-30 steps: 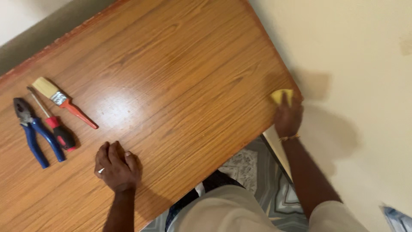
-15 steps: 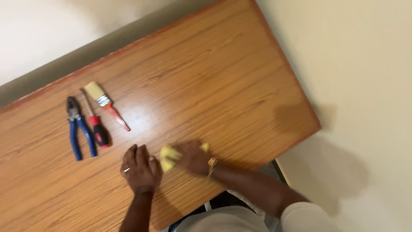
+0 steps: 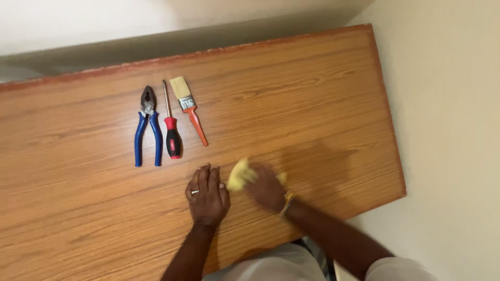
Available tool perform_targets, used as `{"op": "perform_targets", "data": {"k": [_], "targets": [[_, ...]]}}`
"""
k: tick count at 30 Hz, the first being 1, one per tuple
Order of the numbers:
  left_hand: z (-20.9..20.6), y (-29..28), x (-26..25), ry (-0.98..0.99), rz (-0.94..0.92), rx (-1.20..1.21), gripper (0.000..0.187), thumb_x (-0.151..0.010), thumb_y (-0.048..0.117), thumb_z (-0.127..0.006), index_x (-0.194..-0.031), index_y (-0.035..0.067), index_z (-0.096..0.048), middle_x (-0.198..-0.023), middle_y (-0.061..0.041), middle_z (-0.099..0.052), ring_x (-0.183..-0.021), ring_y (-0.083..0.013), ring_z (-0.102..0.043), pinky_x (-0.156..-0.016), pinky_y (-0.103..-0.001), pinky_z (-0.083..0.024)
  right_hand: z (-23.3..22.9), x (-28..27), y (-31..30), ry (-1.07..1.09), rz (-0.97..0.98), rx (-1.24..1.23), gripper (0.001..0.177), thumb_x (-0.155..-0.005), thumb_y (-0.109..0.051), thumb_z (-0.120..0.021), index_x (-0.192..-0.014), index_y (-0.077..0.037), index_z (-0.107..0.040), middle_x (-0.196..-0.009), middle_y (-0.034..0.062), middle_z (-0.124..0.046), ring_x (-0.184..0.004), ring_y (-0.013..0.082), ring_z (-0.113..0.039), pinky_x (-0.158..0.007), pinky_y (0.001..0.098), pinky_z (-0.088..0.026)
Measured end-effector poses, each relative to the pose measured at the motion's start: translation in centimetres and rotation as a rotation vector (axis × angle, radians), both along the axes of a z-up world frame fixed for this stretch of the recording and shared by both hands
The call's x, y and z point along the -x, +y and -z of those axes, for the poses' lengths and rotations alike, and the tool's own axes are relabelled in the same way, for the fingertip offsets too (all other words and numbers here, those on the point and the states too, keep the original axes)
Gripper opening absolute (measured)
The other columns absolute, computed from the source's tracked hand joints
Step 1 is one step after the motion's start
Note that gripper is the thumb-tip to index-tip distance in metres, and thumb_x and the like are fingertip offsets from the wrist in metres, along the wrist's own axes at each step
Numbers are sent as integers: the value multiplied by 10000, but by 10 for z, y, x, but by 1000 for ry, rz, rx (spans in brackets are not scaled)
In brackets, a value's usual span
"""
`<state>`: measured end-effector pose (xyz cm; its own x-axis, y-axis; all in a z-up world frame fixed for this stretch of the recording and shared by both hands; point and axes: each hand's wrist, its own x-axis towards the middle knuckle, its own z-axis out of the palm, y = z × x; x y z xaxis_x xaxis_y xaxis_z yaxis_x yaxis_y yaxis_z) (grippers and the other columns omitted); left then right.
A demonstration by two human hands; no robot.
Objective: The person wipes a paintbrush, screwdriver, and pliers with a yellow sponge on a wooden table. The person then wipes the table surface with the sponge.
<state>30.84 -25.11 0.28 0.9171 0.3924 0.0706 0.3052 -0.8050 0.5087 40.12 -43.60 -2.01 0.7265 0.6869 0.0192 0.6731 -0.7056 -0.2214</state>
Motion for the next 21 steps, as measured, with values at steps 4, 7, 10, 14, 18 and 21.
{"op": "perform_targets", "data": {"k": [4,7,10,14,18,21], "targets": [[1,5,-5,11,2,1,524,-906,194,-550,-1411,57,-560,-1473,-104,-512,-1416,-279,-423,-1148,-491,-287,0,-20,39,40,-276,-81,429,-950,-196,-667,-1373,-125,-665,-1329,206,-603,-1184,386,-553,-993,523,-467],[2,3,1,8,10,11,520,-904,188,-548,-1405,49,-556,-1471,-110,-517,-1411,-271,-433,-1138,-480,-294,16,-126,48,-123,-168,-50,420,-943,-194,-671,-1358,-133,-676,-1325,203,-605,-1174,384,-555,-983,521,-470],[1,3,-3,-2,-24,1,511,-900,192,-552,-1393,58,-560,-1464,-105,-527,-1410,-269,-437,-1139,-481,-303,15,-233,71,-233,-44,-78,412,-935,-191,-675,-1343,-141,-688,-1321,200,-607,-1164,381,-557,-973,518,-473],[-1,3,-1,-16,-16,-22,513,-899,196,-550,-1394,62,-561,-1472,-102,-530,-1408,-279,-438,-1132,-490,-307,5,-297,95,-275,107,-209,401,-925,-188,-681,-1323,-151,-703,-1317,197,-610,-1150,377,-560,-959,515,-477],[4,-2,1,14,-81,-71,539,-887,217,-547,-1406,71,-548,-1471,-108,-511,-1427,-318,-393,-1176,-561,-229,11,-247,81,-180,-2,-77,409,-944,-228,-695,-1327,-85,-688,-1297,225,-611,-1142,351,-554,-944,503,-477],[6,1,-1,55,-118,-100,548,-900,230,-540,-1421,60,-522,-1485,-114,-479,-1449,-324,-353,-1215,-616,-158,5,-139,48,-86,-223,-54,382,-945,-217,-699,-1315,-121,-701,-1289,197,-632,-1130,322,-575,-935,478,-470]]}}
